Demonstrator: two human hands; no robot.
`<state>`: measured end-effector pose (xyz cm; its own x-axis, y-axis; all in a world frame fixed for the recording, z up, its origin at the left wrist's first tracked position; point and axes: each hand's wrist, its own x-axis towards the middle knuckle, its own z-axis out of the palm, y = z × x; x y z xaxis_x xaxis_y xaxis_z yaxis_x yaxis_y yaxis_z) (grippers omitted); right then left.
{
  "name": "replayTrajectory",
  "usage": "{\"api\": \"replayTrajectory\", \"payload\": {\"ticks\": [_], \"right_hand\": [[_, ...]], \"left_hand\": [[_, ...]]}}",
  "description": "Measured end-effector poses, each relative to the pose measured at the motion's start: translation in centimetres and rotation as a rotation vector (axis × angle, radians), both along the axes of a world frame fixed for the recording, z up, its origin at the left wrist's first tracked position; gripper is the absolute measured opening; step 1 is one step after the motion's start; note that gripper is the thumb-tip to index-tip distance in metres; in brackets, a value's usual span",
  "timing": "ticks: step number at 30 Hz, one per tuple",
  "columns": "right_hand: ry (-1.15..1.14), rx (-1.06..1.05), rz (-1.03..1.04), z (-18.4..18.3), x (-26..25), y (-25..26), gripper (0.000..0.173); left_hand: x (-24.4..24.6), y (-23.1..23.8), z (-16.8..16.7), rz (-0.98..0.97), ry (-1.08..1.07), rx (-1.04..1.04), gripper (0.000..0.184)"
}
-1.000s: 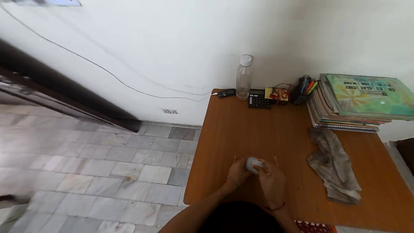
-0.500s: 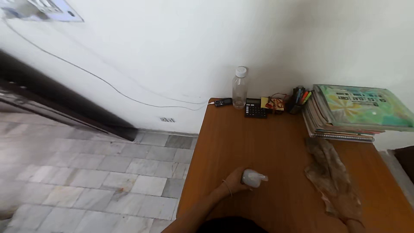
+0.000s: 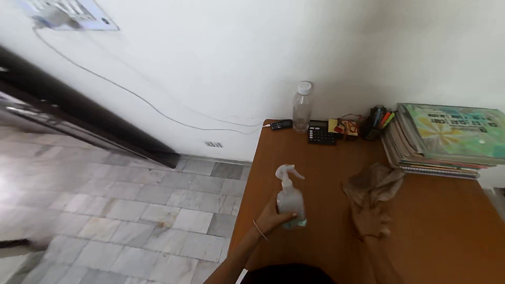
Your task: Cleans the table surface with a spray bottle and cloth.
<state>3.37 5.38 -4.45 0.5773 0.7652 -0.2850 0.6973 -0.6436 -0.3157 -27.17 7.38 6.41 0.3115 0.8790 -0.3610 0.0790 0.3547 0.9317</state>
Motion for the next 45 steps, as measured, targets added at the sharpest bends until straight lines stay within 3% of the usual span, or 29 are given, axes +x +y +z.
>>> {"api": "replayTrajectory", "payload": {"ticks": [4, 7, 9, 11, 12, 15, 19, 22, 26, 28, 31, 34, 37, 43, 45], "right_hand": [[0.143, -0.067, 0.312, 2.6, -11.6, 1.6, 0.064], [0.354, -0.145, 0.629, 4.1, -18.7, -0.3, 0.065], [0.356, -0.2, 1.012, 2.9, -21.1, -1.9, 0.048], [0.355, -0.26, 1.285, 2.6, -21.4, -2.7, 0.052], [0.347, -0.237, 1.321, 2.5, -20.7, -3.5, 0.057], [0.32, -0.078, 1.151, 1.8, -16.2, -6.6, 0.059], [0.107, 0.164, 0.674, 0.4, -6.6, -12.1, 0.053], [-0.04, 0.133, 0.354, 0.2, 1.2, -15.9, 0.055], [-0.023, 0.041, -0.065, 0.7, 8.5, -18.2, 0.078], [-0.017, 0.083, -0.172, 0.8, 10.9, -18.0, 0.091], [0.041, 0.151, -0.304, -0.4, 13.6, -16.3, 0.094], [0.054, 0.204, -0.344, -1.8, 13.6, -13.8, 0.092], [-0.052, 0.064, -0.318, -2.5, 10.3, -11.1, 0.09], [-0.061, 0.15, 0.094, -1.3, -0.4, -9.1, 0.077], [-0.015, 0.157, 0.241, -0.6, -4.7, -9.0, 0.073]], "left_hand": [[-1.6, -0.4, 1.4, 0.067, 0.016, 0.06, 0.085], [-2.3, -0.8, 1.6, 0.103, 0.056, 0.084, 0.086], [-2.7, -1.0, 1.6, 0.121, 0.093, 0.069, 0.087], [-3.0, -1.2, 1.5, 0.132, 0.116, 0.041, 0.089], [-3.1, -1.2, 1.2, 0.14, 0.125, 0.037, 0.09], [-3.4, -1.0, 0.1, 0.156, 0.193, 0.043, 0.088], [-3.5, -0.5, -2.4, 0.176, 0.335, 0.027, 0.085], [-3.0, 0.0, -4.6, 0.196, 0.431, -0.035, 0.084], [-1.7, -0.3, -6.9, 0.223, 0.503, 0.002, 0.084], [-1.0, -0.8, -7.5, 0.254, 0.487, 0.046, 0.087], [-0.8, -1.8, -8.1, 0.259, 0.446, 0.121, 0.092], [-1.7, -2.2, -7.4, 0.173, 0.441, 0.169, 0.097], [-3.2, -1.2, -5.7, 0.018, 0.407, 0.205, 0.096], [-3.8, 3.1, -3.8, -0.239, 0.322, 0.288, 0.096], [-3.2, 3.6, -3.7, -0.296, 0.314, 0.316, 0.088]]}}
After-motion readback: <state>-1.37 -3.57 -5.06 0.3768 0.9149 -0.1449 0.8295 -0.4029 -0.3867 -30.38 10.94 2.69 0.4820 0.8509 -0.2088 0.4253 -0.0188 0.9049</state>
